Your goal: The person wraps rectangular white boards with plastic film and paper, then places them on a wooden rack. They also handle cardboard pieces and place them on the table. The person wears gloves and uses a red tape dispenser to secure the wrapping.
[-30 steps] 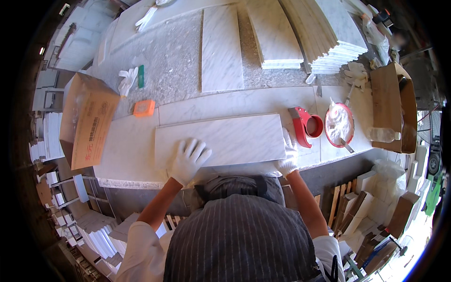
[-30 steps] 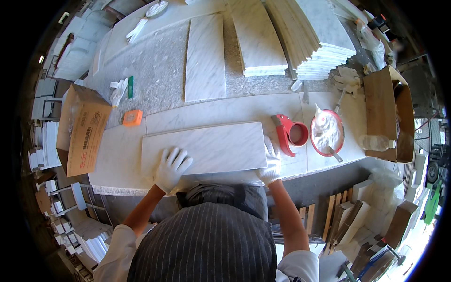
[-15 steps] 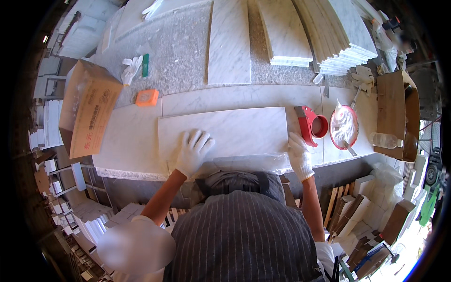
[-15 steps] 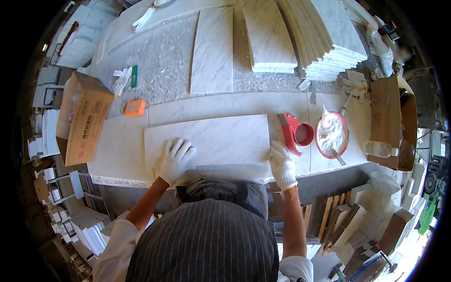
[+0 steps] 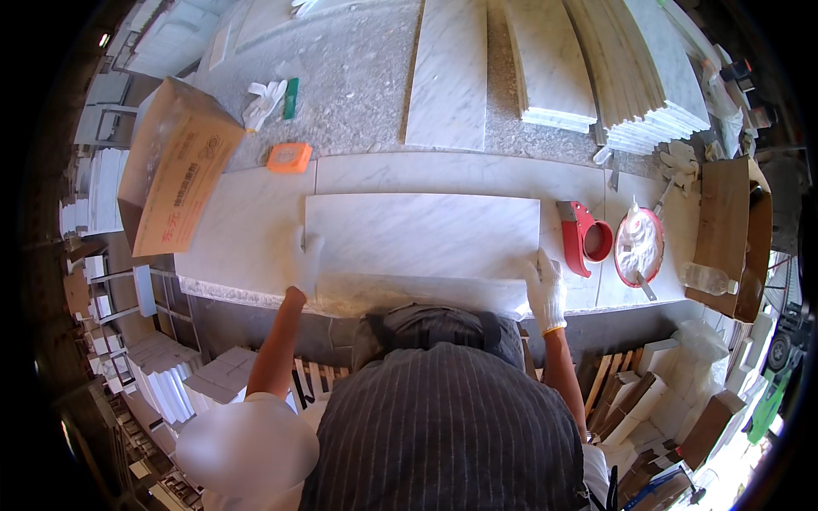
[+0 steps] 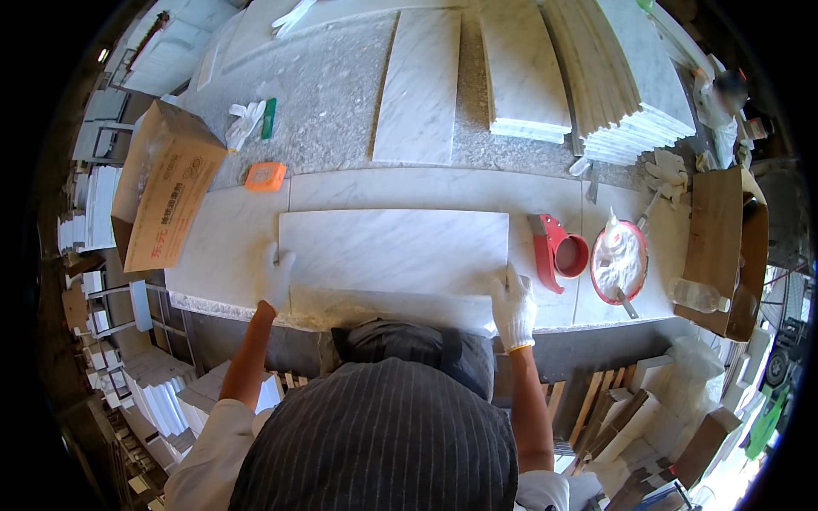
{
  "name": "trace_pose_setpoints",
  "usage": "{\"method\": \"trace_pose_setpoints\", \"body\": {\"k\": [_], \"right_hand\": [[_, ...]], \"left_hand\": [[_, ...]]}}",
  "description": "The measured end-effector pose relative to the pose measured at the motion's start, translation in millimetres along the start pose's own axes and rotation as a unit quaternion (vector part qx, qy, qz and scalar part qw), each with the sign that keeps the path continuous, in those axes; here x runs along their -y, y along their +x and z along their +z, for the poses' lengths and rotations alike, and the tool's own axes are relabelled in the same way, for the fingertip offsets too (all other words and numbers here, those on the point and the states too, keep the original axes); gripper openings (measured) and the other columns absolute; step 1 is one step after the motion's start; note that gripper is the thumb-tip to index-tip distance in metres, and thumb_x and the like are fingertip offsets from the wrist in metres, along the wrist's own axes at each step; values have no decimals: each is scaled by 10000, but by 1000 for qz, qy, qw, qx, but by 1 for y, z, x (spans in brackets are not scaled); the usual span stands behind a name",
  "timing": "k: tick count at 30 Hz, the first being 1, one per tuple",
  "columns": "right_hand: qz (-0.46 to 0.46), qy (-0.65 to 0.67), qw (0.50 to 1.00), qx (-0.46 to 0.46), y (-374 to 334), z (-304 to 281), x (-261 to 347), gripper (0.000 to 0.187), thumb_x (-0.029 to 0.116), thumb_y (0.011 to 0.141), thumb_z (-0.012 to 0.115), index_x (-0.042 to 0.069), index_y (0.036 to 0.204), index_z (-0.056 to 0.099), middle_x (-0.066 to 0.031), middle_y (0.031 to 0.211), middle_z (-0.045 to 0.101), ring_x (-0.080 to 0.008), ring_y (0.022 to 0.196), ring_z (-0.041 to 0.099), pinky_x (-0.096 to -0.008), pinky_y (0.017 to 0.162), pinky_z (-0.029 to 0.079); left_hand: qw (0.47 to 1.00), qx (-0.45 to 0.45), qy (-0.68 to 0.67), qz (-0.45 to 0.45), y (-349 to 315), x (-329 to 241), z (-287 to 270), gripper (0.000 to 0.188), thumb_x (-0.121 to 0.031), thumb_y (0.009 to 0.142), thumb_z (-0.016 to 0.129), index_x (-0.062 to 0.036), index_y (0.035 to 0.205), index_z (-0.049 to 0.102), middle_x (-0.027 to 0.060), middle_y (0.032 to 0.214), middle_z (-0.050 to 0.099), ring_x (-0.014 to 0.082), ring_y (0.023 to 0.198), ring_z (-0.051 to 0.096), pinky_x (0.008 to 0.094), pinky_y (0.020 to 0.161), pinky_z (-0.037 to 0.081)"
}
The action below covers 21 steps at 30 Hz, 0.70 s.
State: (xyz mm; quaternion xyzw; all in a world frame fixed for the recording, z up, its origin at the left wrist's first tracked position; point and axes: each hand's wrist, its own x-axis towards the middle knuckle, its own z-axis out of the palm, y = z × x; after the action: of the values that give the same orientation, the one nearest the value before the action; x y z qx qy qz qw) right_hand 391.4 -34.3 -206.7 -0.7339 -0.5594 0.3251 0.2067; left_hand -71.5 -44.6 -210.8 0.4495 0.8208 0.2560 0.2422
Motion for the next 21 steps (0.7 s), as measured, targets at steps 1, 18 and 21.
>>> {"method": "trace_pose_setpoints", "body": {"k": [1, 18, 21], "right_hand": [[-4, 0, 1000, 5, 0, 2, -1, 337, 279, 898, 594, 51, 1144, 617, -199, 940, 604, -354, 906, 578, -426, 813, 462], [-16, 0, 1000, -16, -7, 6, -1, 442, 298, 887, 637, 33, 1237, 590, -175, 971, 608, -341, 900, 596, -423, 792, 480], [-36, -9, 999, -19, -9, -3, -1, 444, 277, 890, 642, 28, 1255, 592, -185, 1027, 625, -352, 908, 627, -428, 793, 499]], "left_hand": [[998, 46, -23, -35, 4, 0, -4, 437, -267, 905, 647, -18, 1255, 565, 108, 1199, 607, 218, 1142, 549, 346, 974, 440], [990, 80, -87, -73, 15, 30, -6, 403, -251, 884, 653, -15, 1201, 576, 37, 1093, 587, 144, 1056, 536, 306, 927, 442], [987, 122, -68, -74, 18, 38, -10, 439, -261, 889, 656, -16, 1236, 547, 58, 1122, 576, 169, 1060, 540, 327, 929, 445]]}}
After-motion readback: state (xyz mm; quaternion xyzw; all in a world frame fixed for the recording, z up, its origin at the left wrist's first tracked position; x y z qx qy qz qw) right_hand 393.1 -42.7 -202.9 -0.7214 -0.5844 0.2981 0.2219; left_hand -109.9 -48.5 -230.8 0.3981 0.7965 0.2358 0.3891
